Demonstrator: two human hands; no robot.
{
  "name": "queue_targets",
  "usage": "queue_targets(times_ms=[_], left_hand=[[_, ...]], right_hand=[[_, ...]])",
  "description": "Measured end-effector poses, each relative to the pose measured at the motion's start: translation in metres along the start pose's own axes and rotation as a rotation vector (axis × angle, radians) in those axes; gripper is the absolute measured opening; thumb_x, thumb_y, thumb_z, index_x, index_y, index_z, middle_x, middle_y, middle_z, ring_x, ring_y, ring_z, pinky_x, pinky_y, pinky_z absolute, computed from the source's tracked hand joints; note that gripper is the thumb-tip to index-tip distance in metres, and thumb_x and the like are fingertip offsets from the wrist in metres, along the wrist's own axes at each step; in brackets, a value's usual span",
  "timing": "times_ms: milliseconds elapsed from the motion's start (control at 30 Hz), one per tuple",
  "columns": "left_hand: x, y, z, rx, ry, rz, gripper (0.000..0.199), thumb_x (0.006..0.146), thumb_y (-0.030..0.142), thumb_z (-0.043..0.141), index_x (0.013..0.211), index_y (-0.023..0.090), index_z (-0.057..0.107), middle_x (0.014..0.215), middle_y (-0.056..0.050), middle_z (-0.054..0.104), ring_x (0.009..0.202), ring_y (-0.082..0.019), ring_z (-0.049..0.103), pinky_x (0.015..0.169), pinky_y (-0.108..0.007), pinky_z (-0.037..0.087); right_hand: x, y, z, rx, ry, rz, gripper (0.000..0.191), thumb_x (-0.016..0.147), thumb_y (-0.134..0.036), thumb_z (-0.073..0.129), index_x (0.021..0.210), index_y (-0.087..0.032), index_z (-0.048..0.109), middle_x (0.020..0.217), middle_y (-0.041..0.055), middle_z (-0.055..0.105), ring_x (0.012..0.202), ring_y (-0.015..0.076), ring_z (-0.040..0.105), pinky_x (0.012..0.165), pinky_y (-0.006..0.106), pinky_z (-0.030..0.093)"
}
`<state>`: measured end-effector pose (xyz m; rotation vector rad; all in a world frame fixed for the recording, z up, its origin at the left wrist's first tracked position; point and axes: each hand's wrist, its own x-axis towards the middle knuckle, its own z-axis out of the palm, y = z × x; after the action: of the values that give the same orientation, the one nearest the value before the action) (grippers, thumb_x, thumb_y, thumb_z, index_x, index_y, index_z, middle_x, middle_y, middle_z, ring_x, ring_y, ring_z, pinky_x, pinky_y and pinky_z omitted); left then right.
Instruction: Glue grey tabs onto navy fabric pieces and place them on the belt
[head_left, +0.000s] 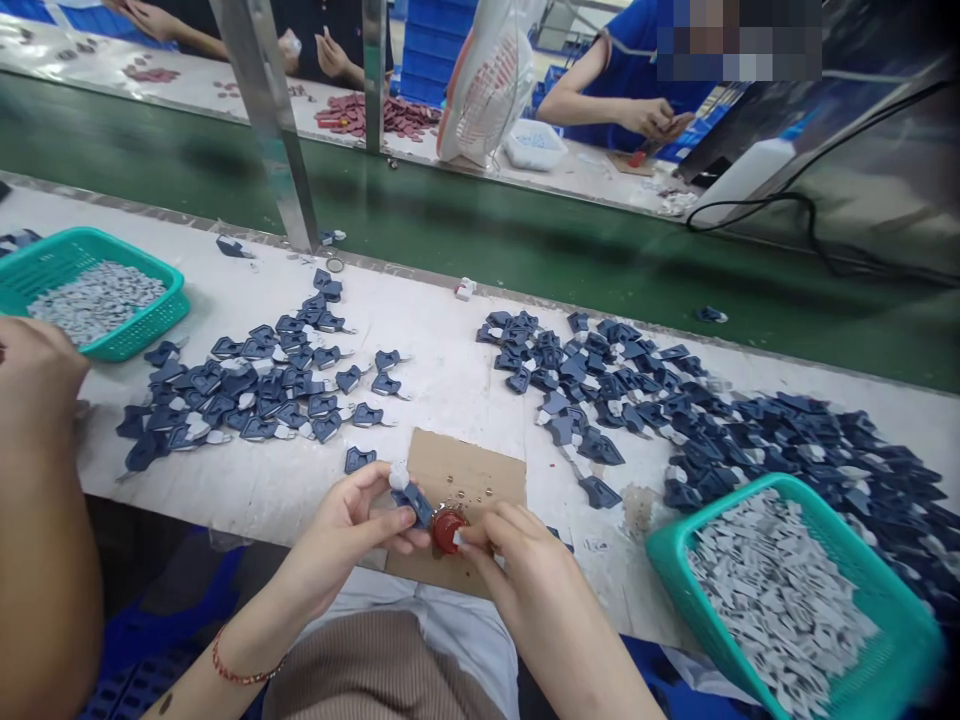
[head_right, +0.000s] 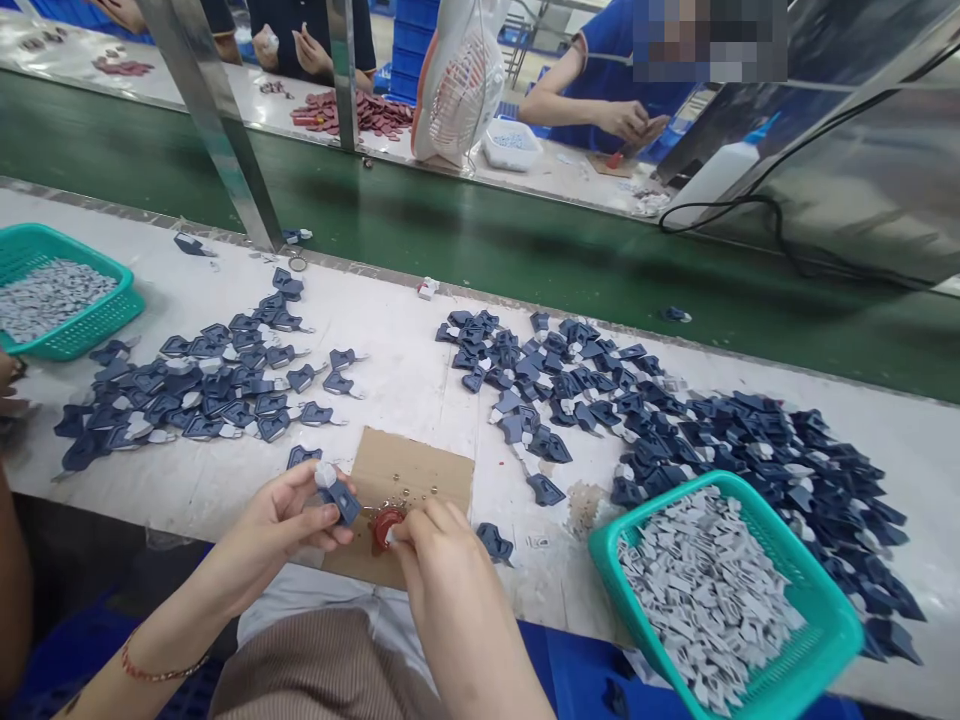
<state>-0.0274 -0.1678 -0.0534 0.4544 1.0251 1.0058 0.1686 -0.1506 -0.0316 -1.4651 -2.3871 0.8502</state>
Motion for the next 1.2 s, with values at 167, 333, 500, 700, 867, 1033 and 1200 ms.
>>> queue_targets(times_ms=[167,333,500,700,867,1033,1200], left_hand=[[-0.001,-0.009,0.0,0.06,0.019,0.041,0.024,0.075,0.03,0.08,0.09,0.018,0.066,0.091,-0.003,0.068,0.072,-0.013,0.068,0.063,-0.02,0.053],[-0.001,-0.012,0.0,0.04,-0.003,0.095,0.019,0.076,0.026,0.079,0.087,0.018,0.065,0.096,-0.002,0.069,0.076,-0.012,0.064,0.067,-0.02,0.052],[-0.002,-0.012,0.003,0.022,-0.01,0.097,0.017,0.076,0.023,0.079,0.086,0.018,0.066,0.095,-0.002,0.071,0.08,-0.013,0.065,0.073,-0.02,0.051],[-0.004,-0.017,0.002,0.065,-0.023,0.106,0.015,0.078,0.023,0.076,0.09,0.019,0.068,0.091,-0.002,0.072,0.085,-0.014,0.067,0.077,-0.021,0.05],[-0.008,-0.019,0.009,0.083,-0.043,0.106,0.015,0.078,0.023,0.077,0.09,0.02,0.067,0.087,-0.002,0.074,0.083,-0.014,0.067,0.076,-0.021,0.05],[-0.014,-0.017,0.027,0.067,-0.081,0.126,0.017,0.076,0.019,0.077,0.088,0.019,0.066,0.081,-0.002,0.073,0.078,-0.015,0.067,0.073,-0.023,0.052],[-0.017,-0.013,0.038,0.086,-0.082,0.128,0.016,0.075,0.018,0.076,0.085,0.018,0.063,0.081,-0.003,0.072,0.078,-0.016,0.067,0.072,-0.026,0.054]], right_hand=[[0.0,-0.004,-0.002,-0.013,-0.016,0.025,0.021,0.091,-0.009,0.052,0.076,-0.022,0.058,0.085,0.0035,0.063,0.084,0.0212,0.062,0.069,0.031,0.049],[0.001,-0.006,-0.004,-0.025,-0.047,0.047,0.021,0.094,-0.01,0.049,0.078,-0.021,0.058,0.088,0.0044,0.063,0.087,0.0212,0.062,0.071,0.032,0.049],[0.003,-0.006,-0.005,-0.019,-0.067,0.032,0.02,0.092,-0.008,0.051,0.08,-0.02,0.061,0.089,0.0051,0.064,0.088,0.022,0.062,0.073,0.033,0.05],[0.004,-0.006,-0.01,0.12,-0.058,0.097,0.018,0.088,-0.007,0.056,0.08,-0.02,0.066,0.089,0.0051,0.068,0.088,0.0216,0.064,0.075,0.033,0.05],[-0.004,0.004,-0.024,0.645,0.004,0.304,0.007,0.082,-0.027,0.07,0.084,-0.022,0.073,0.083,0.0029,0.073,0.078,0.0174,0.067,0.073,0.028,0.052],[-0.011,0.003,-0.028,1.123,0.017,0.366,0.013,0.071,-0.033,0.082,0.076,-0.022,0.076,0.089,0.0031,0.075,0.082,0.0154,0.07,0.075,0.022,0.055],[-0.016,-0.002,-0.025,1.238,-0.013,0.413,0.01,0.072,-0.028,0.083,0.079,-0.024,0.077,0.087,0.0015,0.076,0.08,0.0126,0.071,0.073,0.018,0.056]])
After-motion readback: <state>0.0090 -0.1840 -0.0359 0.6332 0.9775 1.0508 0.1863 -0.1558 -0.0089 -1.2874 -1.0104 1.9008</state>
